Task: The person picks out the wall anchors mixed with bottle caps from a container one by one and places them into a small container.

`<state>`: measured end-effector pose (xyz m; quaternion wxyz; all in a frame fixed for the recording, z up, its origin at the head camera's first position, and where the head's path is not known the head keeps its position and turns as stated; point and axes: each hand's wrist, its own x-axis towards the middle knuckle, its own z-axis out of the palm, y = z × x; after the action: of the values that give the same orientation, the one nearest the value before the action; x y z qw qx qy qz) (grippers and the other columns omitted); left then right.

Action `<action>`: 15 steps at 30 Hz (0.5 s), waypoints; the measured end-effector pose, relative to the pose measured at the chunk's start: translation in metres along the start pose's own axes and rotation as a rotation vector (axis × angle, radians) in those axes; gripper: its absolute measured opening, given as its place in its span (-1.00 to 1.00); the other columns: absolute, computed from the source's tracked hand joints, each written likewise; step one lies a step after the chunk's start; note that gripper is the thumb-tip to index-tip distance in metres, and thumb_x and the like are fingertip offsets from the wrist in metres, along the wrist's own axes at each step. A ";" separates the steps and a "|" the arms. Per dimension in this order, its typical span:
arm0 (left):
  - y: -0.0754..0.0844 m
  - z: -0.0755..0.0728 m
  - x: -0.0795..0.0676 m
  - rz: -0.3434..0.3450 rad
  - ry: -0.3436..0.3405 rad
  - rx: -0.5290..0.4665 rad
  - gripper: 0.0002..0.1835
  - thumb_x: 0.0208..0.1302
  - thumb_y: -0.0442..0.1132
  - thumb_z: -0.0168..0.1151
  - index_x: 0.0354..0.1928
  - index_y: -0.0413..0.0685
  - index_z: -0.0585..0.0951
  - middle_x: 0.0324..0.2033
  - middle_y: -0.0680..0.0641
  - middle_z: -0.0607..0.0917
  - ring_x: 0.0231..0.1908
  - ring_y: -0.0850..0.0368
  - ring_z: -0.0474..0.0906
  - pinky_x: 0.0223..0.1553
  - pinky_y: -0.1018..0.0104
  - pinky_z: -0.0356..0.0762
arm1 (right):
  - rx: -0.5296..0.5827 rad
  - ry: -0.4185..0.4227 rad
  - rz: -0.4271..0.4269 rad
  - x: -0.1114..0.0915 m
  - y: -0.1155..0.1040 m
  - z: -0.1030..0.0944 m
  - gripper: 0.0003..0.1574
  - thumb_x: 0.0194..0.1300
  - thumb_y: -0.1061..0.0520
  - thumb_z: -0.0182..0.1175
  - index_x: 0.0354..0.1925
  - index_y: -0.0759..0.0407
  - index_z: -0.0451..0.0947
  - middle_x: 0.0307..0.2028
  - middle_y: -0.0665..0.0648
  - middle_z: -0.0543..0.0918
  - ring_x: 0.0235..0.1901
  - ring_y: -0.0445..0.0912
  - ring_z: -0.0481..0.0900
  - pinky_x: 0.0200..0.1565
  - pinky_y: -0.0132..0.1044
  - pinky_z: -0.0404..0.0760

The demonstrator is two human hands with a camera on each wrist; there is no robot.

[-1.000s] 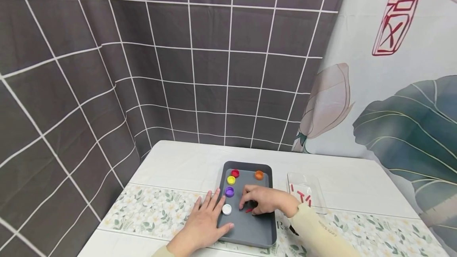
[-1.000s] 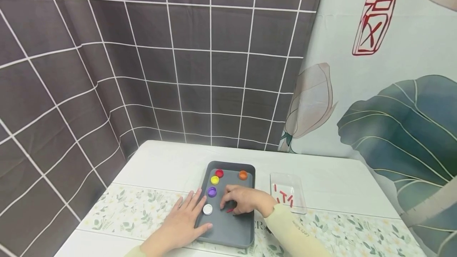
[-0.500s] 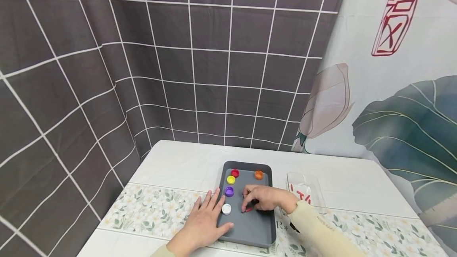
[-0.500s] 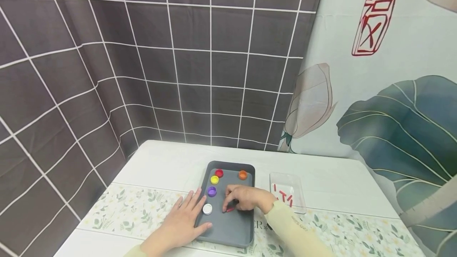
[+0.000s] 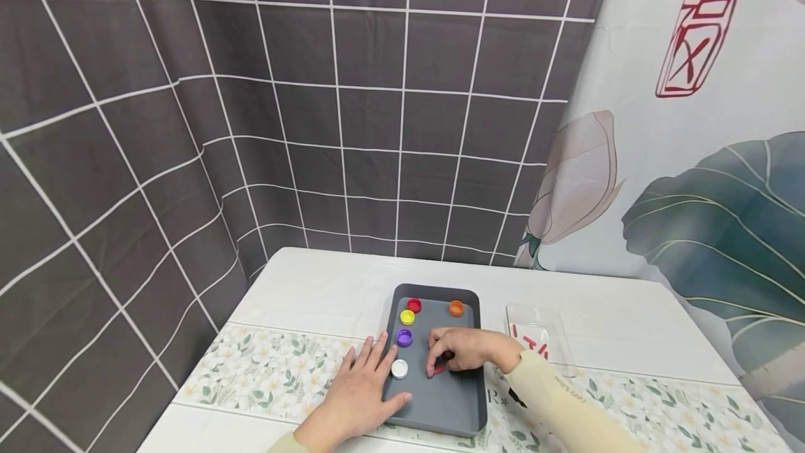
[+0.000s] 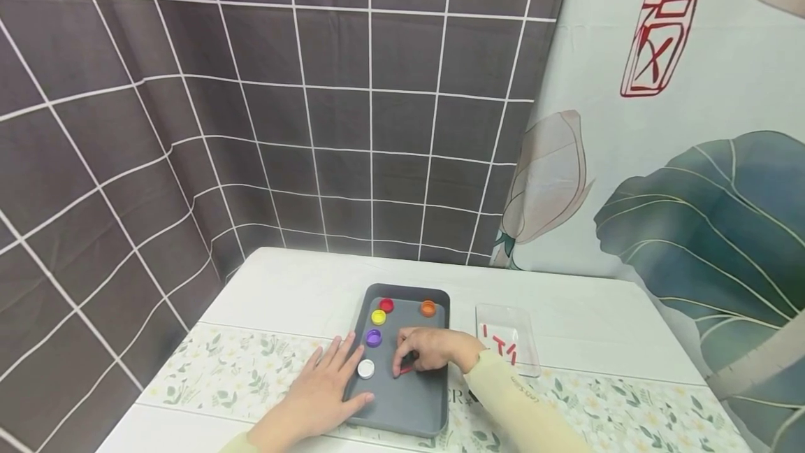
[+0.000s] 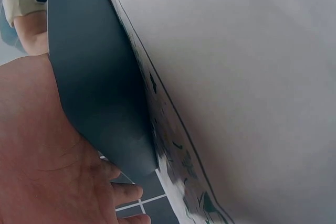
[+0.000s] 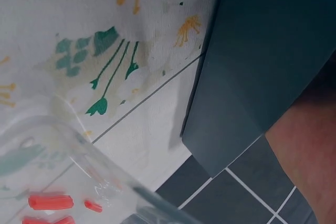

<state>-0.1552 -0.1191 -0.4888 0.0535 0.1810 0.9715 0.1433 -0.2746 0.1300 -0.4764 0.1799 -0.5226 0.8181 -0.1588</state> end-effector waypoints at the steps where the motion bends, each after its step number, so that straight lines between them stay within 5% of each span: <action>1: 0.000 0.000 0.000 -0.001 0.000 0.001 -0.05 0.34 0.45 0.02 0.55 -0.05 0.25 0.60 -0.13 0.03 0.55 -0.25 -0.02 0.45 -0.34 -0.02 | 0.000 -0.002 0.003 0.000 0.000 0.000 -0.58 0.14 0.41 0.37 -0.19 -0.10 0.79 -0.23 -0.14 0.45 -0.27 -0.34 0.33 -0.18 -0.54 0.38; 15: -0.001 0.002 0.001 -0.003 0.006 0.015 -0.04 0.34 0.46 0.00 0.55 -0.04 0.25 0.60 -0.13 0.03 0.55 -0.24 -0.01 0.44 -0.33 0.00 | 0.047 -0.021 0.102 0.001 0.002 -0.001 -0.55 0.14 0.36 0.40 -0.14 -0.17 0.72 -0.18 -0.18 0.48 -0.19 -0.27 0.44 -0.10 -0.44 0.44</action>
<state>-0.1566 -0.1192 -0.4915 0.0495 0.1793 0.9730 0.1366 -0.2770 0.1302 -0.4766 0.2087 -0.4773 0.8379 -0.1630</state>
